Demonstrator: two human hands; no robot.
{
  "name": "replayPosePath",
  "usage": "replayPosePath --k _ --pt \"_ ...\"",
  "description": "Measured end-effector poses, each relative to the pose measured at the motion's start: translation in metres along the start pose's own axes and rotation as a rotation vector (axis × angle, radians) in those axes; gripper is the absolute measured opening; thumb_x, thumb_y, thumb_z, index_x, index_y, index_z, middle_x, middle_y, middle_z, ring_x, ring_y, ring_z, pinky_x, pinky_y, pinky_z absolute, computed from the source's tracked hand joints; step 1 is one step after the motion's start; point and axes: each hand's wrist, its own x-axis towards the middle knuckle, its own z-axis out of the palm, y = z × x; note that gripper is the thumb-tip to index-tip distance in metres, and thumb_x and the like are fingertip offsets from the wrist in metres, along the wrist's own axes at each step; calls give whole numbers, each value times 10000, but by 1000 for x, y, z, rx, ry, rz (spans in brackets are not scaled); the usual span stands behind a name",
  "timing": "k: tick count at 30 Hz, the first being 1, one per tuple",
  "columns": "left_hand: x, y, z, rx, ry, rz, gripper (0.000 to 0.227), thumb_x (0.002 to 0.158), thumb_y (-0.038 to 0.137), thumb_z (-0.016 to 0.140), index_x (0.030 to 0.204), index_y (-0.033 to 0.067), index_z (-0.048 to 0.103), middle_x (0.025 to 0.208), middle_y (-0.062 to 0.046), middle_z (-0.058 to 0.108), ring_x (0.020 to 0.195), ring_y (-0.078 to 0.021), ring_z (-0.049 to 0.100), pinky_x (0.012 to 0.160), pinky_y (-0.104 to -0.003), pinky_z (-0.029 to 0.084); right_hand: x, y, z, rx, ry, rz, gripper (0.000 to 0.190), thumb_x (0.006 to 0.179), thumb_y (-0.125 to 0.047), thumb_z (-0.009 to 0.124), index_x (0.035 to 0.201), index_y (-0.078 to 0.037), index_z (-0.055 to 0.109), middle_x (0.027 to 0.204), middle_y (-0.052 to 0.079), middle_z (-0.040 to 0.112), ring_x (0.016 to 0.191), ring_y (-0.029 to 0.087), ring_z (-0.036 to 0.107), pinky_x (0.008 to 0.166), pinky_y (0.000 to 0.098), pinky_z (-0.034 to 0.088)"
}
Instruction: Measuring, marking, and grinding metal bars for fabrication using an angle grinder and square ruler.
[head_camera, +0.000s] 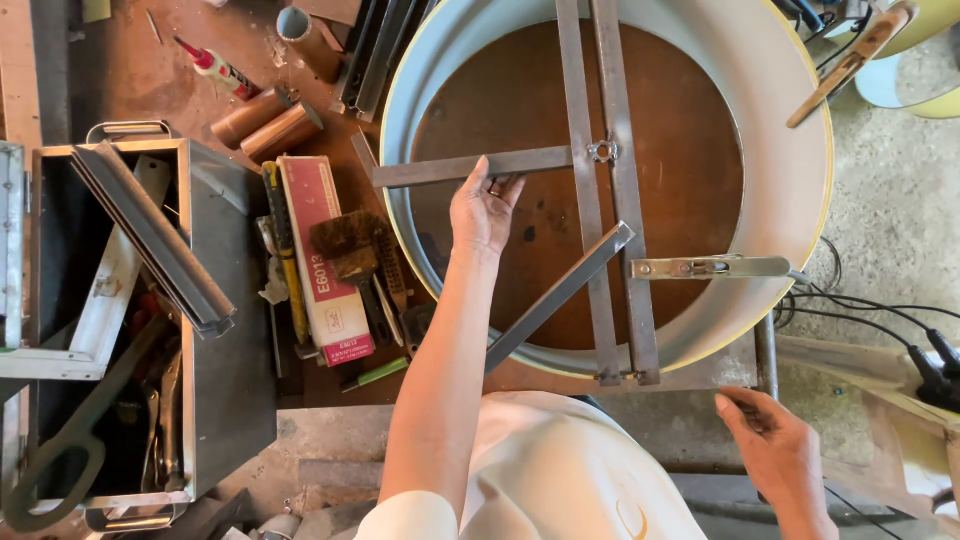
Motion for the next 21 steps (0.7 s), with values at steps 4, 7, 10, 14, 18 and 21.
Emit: replayPosePath --k 4,7,10,14,18,21 --pt "4 -4 -3 -34 3 4 309 949 186 719 1161 3 589 1161 -113 642 1102 -274 631 1063 -518 547 -2 0 -3 3 18 -4 304 923 -243 768 1157 -50 780 918 68 777 848 111 668 802 276 527" --pt "1 -1 1 -56 5 13 318 951 185 711 1163 -15 582 1170 -128 642 1116 -284 634 1072 -522 547 -4 -3 -2 -11 1 36 301 921 -251 766 1152 -58 785 907 67 781 844 113 671 795 279 527" --pt "-4 3 5 -32 -5 12 319 954 183 711 1166 -12 574 1172 -130 638 1119 -285 635 1076 -528 543 -6 -11 -1 -29 7 30 310 917 -257 769 1161 -66 787 897 73 776 831 122 673 791 283 530" --pt "-7 3 10 2 3 0 345 966 197 710 1185 -29 568 1171 -138 642 1129 -289 638 1090 -530 546 -9 -18 -1 -66 9 88 318 911 -280 774 1149 -70 792 877 71 773 813 123 670 769 287 530" --pt "-7 4 11 -16 -3 0 348 946 193 714 1186 -18 578 1181 -125 653 1123 -273 639 1087 -522 545 -9 -9 2 -41 19 52 321 905 -283 774 1143 -69 795 867 63 769 799 108 653 757 279 526" --pt "-8 4 11 -2 -15 9 336 945 197 716 1183 -4 589 1175 -105 655 1118 -260 641 1085 -520 539 -9 -5 6 -58 21 39 321 905 -281 777 1145 -69 798 861 73 770 790 116 652 751 281 529"
